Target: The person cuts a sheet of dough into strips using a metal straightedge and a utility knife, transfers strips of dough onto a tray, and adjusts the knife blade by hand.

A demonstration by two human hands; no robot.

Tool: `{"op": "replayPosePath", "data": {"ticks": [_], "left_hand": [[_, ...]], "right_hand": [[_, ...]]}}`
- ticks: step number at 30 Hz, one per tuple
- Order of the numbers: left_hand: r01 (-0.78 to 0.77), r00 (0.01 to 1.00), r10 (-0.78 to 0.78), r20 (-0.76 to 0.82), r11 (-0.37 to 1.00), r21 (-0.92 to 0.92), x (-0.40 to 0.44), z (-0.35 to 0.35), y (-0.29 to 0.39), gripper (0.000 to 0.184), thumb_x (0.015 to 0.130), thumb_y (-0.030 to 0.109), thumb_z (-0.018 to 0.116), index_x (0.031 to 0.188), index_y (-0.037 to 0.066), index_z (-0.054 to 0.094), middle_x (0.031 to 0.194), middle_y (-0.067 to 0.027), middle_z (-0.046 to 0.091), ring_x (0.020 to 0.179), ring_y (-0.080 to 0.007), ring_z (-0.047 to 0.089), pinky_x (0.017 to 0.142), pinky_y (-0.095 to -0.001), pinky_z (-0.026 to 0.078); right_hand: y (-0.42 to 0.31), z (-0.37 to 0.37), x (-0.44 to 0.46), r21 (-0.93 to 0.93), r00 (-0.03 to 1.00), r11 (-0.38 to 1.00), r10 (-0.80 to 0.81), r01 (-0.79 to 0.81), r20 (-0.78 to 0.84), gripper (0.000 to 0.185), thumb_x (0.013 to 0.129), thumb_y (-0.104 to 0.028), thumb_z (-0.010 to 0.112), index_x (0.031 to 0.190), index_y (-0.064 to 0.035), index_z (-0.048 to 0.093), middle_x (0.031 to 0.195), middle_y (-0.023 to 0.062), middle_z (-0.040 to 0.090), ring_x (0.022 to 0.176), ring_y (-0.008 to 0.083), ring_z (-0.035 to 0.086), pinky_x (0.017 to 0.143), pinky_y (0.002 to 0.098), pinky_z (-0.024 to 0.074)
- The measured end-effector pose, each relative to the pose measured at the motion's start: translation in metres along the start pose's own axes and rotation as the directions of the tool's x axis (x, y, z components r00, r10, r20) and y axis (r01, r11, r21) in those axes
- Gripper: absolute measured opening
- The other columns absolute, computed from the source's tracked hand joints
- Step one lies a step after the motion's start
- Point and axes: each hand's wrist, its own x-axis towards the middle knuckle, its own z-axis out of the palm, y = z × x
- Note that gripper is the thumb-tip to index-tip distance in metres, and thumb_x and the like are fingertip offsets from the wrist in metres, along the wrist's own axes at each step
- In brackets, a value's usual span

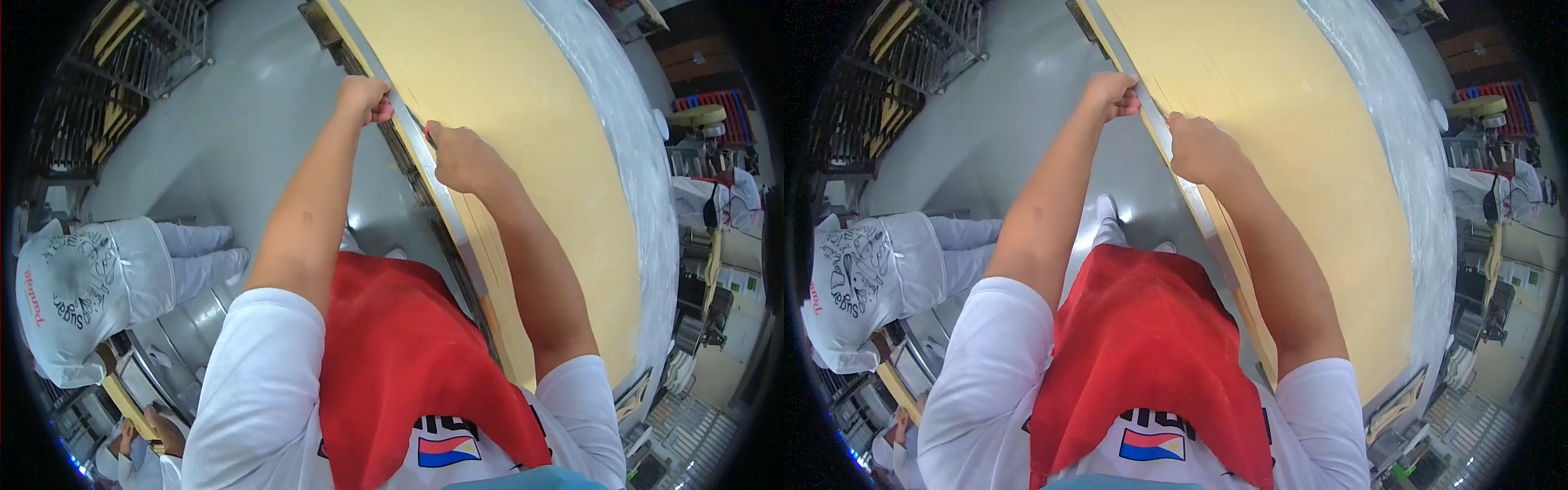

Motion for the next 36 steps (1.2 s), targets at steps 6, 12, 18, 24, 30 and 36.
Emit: {"op": "replayPosePath", "data": {"ticks": [6,12,18,24,30,36], "left_hand": [[-0.047,0.995,0.045,-0.091,0.998,-0.029,-0.01,0.004,0.002,0.015,0.091,0.005,0.068,0.092,-0.009,0.062,0.079,-0.0158,0.063,0.058,-0.0244,0.064,0.048,-0.04,0.059],[-0.055,0.989,0.052,-0.142,0.998,-0.022,-0.016,0.008,0.0,0.015,0.091,0.005,0.066,0.094,-0.009,0.061,0.084,-0.0167,0.063,0.059,-0.0239,0.064,0.049,-0.0382,0.059],[-0.058,0.992,0.053,-0.111,0.998,-0.036,-0.042,0.017,-0.023,0.016,0.094,0.009,0.065,0.095,-0.006,0.06,0.079,-0.0136,0.061,0.057,-0.0211,0.062,0.05,-0.0373,0.059],[-0.031,0.988,-0.014,0.151,0.957,0.289,-0.052,0.014,-0.031,0.021,0.102,0.024,0.064,0.096,0.004,0.061,0.072,-0.0012,0.056,0.06,-0.0087,0.057,0.049,-0.0251,0.053],[0.005,1.0,-0.008,0.017,0.987,0.162,-0.064,0.026,-0.034,0.019,0.096,0.017,0.07,0.086,0.004,0.062,0.069,-0.0004,0.057,0.053,-0.0086,0.053,0.047,-0.0252,0.047],[-0.011,0.999,0.017,-0.051,0.993,0.118,-0.068,0.036,-0.042,0.019,0.095,0.017,0.072,0.085,0.004,0.062,0.071,0.0002,0.056,0.053,-0.0084,0.048,0.047,-0.0254,0.044]], "right_hand": [[0.007,0.005,-0.034,0.029,1.0,0.999,-0.026,0.026,0.012,0.041,0.086,-0.002,0.061,0.126,-0.0018,0.056,0.106,0.0235,0.072,0.106,0.0411,0.069,0.087,0.0528,0.0563],[0.025,0.025,-0.106,0.041,0.989,0.995,0.081,-0.087,0.123,0.046,0.087,-0.002,0.056,0.132,-0.0038,0.049,0.102,0.0241,0.072,0.104,0.0441,0.068,0.088,0.0549,0.0545],[0.036,0.037,-0.118,0.053,0.995,0.996,0.065,-0.069,0.08,0.048,0.088,-0.001,0.056,0.135,-0.0062,0.05,0.103,0.0243,0.071,0.105,0.0435,0.068,0.086,0.0555,0.0547],[0.044,0.046,-0.125,0.126,0.997,0.991,0.042,-0.05,0.063,0.047,0.087,0.002,0.052,0.134,-0.0051,0.052,0.099,0.0252,0.071,0.098,0.0441,0.068,0.081,0.0555,0.0542],[0.057,0.068,-0.164,0.102,0.998,0.993,0.064,-0.063,0.0,0.052,0.087,0.004,0.051,0.138,-0.0081,0.047,0.093,0.0227,0.071,0.091,0.044,0.068,0.076,0.0553,0.0525],[0.087,0.099,-0.252,0.095,0.994,0.991,0.094,-0.098,0.054,0.056,0.09,0.0,0.056,0.143,-0.0119,0.046,0.09,0.0202,0.069,0.085,0.0424,0.069,0.073,0.0538,0.0526]]}}
